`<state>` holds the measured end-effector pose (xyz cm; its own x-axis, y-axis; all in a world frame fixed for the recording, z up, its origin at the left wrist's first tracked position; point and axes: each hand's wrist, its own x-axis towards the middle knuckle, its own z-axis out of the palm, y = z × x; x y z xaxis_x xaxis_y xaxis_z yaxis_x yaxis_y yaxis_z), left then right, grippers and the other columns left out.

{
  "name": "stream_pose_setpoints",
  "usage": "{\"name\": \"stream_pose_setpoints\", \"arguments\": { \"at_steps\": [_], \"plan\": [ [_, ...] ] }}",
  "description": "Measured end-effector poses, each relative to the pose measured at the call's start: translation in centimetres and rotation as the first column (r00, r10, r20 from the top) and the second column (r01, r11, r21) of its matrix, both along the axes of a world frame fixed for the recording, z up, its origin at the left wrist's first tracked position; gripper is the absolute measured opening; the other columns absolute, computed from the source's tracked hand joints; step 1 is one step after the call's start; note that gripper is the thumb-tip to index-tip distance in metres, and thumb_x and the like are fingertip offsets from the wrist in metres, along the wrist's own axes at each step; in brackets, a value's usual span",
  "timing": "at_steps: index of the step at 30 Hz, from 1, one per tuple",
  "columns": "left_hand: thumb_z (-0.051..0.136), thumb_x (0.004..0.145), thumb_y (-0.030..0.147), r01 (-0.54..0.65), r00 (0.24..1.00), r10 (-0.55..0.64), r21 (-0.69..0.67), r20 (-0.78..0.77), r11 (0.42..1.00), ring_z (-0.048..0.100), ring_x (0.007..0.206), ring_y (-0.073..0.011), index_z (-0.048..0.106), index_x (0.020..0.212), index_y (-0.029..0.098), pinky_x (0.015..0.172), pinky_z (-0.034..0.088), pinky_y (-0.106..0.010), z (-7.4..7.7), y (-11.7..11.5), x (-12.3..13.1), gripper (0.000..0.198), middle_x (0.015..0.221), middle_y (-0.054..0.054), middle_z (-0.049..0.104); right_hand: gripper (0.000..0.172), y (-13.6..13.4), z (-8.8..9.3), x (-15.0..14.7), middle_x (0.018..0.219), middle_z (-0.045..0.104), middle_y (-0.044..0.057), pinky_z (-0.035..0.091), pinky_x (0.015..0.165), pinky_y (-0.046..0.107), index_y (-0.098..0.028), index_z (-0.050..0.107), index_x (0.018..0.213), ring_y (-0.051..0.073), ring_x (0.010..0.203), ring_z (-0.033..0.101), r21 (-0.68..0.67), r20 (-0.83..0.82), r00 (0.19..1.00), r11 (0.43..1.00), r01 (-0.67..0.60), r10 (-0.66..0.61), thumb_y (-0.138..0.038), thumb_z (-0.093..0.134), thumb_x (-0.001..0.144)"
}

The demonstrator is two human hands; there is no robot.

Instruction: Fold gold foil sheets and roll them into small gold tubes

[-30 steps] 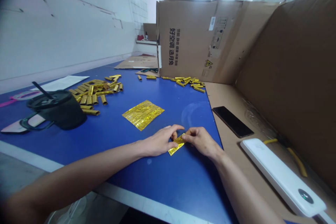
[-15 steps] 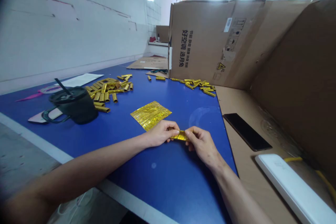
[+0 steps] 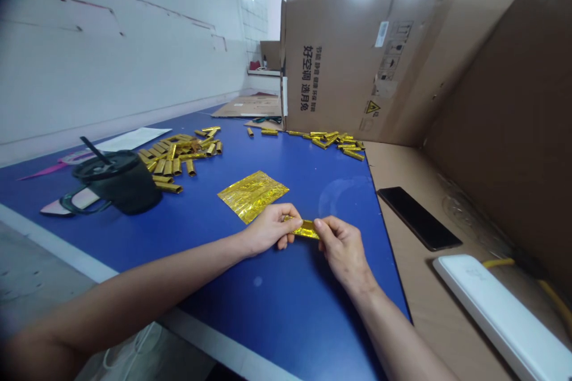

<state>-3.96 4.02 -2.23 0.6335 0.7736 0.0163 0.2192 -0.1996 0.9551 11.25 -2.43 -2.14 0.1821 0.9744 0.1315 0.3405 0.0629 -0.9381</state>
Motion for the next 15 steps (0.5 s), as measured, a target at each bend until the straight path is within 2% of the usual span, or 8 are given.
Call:
{"name": "stream_pose_setpoints", "arguments": {
  "at_steps": [2,4,6,8,13,15],
  "plan": [
    [0.045,0.078,0.032,-0.016,1.0,0.016,-0.009,0.008,1.0,0.04,0.035,-0.0059,0.047,0.078,0.016,0.037,0.03,-0.017,0.1,-0.3,0.1,0.017,0.049,0.006,0.049,0.035,-0.1,-0.2,-0.1,0.043,0.042,-0.005,0.023,0.037,0.021,-0.017,0.051,0.056,0.007,0.037,0.033,0.025,0.005,0.999,0.999,0.031,-0.031,-0.047,0.051,0.075],
    [0.045,0.078,0.029,-0.054,0.998,0.055,0.124,-0.005,0.991,0.042,0.04,-0.006,0.049,0.076,0.016,0.041,0.031,-0.018,0.4,-0.8,0.0,0.014,0.05,0.006,0.048,0.036,-0.1,-0.5,-0.2,0.043,0.04,-0.005,0.023,0.038,0.021,-0.018,0.05,0.055,0.007,0.038,0.032,0.043,-0.029,0.999,0.998,0.042,-0.041,-0.047,0.05,0.075],
    [0.045,0.079,0.026,-0.081,0.996,0.089,0.289,-0.013,0.954,0.043,0.047,-0.0068,0.051,0.074,0.017,0.046,0.032,-0.019,0.8,-1.4,-0.1,0.013,0.052,0.005,0.049,0.036,-0.1,-0.7,-0.3,0.044,0.039,-0.005,0.024,0.038,0.021,-0.018,0.048,0.056,0.008,0.039,0.033,0.05,-0.084,0.996,0.998,0.043,-0.039,-0.048,0.049,0.076],
    [0.044,0.079,0.025,-0.089,0.995,0.096,0.361,-0.002,0.928,0.043,0.05,-0.0074,0.051,0.073,0.017,0.049,0.033,-0.019,1.0,-1.7,-0.1,0.013,0.054,0.005,0.048,0.035,-0.1,-0.8,-0.4,0.044,0.039,-0.006,0.024,0.039,0.021,-0.018,0.049,0.057,0.008,0.039,0.032,0.055,-0.123,0.991,0.997,0.051,-0.044,-0.048,0.05,0.075],
    [0.04,0.081,0.028,-0.144,0.987,0.127,0.202,0.094,0.969,0.039,0.043,-0.0063,0.048,0.073,0.017,0.044,0.03,-0.018,0.2,-1.0,0.2,0.017,0.048,0.007,0.044,0.032,-0.1,-0.6,-0.9,0.042,0.037,-0.007,0.025,0.039,0.022,-0.018,0.05,0.059,0.008,0.04,0.032,0.096,-0.146,0.985,0.99,0.108,-0.093,-0.047,0.053,0.074],
    [0.04,0.081,0.029,-0.151,0.985,0.133,0.172,0.111,0.974,0.038,0.041,-0.0059,0.047,0.072,0.016,0.043,0.029,-0.018,0.0,-0.7,0.3,0.017,0.046,0.007,0.042,0.032,-0.1,-0.5,-0.8,0.041,0.038,-0.007,0.024,0.038,0.021,-0.018,0.051,0.061,0.008,0.039,0.032,0.066,-0.176,0.982,0.995,0.08,-0.067,-0.047,0.053,0.073]
  ]
}}
